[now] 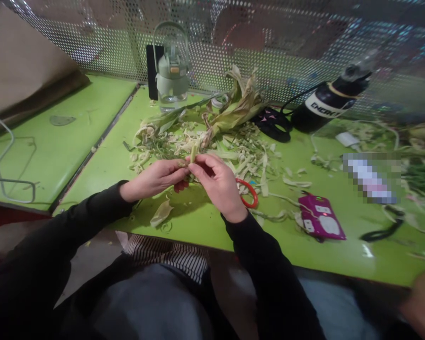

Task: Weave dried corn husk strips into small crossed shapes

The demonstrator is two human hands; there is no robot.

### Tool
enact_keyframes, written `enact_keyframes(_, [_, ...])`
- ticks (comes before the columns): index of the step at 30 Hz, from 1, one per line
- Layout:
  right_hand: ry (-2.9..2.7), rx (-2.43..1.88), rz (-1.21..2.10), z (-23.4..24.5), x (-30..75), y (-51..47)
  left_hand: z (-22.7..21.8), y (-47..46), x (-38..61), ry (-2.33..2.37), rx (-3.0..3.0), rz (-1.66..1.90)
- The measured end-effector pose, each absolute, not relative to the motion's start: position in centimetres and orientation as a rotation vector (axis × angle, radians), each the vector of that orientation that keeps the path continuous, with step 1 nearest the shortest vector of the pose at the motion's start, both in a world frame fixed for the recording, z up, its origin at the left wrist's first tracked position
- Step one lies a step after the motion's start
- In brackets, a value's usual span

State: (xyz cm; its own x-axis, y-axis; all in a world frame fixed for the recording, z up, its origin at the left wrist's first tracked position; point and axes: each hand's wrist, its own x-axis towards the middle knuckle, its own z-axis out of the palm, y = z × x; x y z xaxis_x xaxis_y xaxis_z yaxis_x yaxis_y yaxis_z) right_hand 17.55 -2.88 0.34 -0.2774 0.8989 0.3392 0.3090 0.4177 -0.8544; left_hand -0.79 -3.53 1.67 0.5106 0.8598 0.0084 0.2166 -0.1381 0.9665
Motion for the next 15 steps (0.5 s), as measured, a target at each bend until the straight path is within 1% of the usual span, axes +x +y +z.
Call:
enact_keyframes(4, [-1.923,-0.977,0.325,0.37,17.18,-3.46,1.86,-3.38,-0.71,0.94,1.461,0.679])
enact_keyframes(7, [-2.04,-0.802,-0.004,0.3,17.18,-3.74,1.94,-3.28,-0.92,0.876,1.268,0.656])
enact_keyframes(10, [-2.132,-0.688,-0.021,0.14,17.49,-3.6,1.79,-3.25,-1.19,0.813,1.154,0.634])
enact_keyframes(15, [-2.158,-0.743,0.094,-0.03,17.72,-3.23,1.55,-3.28,-1.14,0.812,1.089,0.618])
